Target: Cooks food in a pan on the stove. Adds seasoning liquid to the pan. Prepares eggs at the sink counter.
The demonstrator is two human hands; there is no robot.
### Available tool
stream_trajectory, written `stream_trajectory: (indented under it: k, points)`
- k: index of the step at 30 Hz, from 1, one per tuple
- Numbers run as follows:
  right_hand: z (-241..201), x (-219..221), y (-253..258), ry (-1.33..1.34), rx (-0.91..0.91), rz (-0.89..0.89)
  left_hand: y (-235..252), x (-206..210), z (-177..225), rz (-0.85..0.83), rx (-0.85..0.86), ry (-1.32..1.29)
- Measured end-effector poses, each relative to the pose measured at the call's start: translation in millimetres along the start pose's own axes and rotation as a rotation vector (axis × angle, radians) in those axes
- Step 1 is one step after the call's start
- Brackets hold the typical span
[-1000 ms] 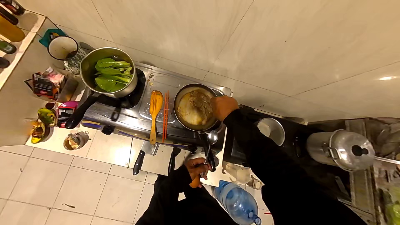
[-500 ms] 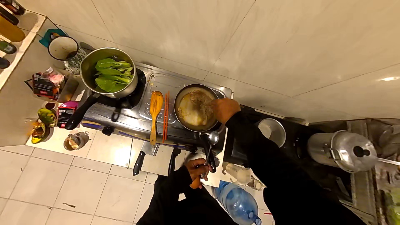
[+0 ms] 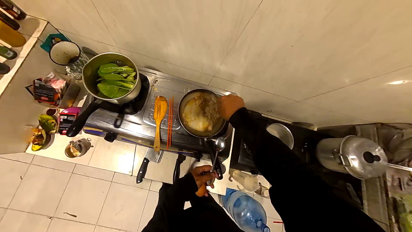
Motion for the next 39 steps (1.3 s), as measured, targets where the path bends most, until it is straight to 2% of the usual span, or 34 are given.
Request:
stream_trajectory:
  k: [8,18,23,39]
  points:
    - [-2,14,-20,-0.090,-0.023,-0.003,0,0,-1,-0.009,0.008,0.000]
    - [2,2,-3,0.011,-0.014,-0.016,0,1,2,-0.010,0.003,0.006]
    - [6,-5,-8,-0.038,0.036,-0.067,-1,1,1,-0.014,0.003,0.007]
    - [12,-4,-3,0.009,0.067,-0.008,-1,0,2,-0.006,0.009,0.001]
Point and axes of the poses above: each hand's wrist, its own y-axis towards the middle knuckle, its own x-axis out of the palm, z = x × y, the point moved 9 cm from there along y, towards the middle knuckle, and after that the axes turned 11 degrees about x, right-handed, at the moved point
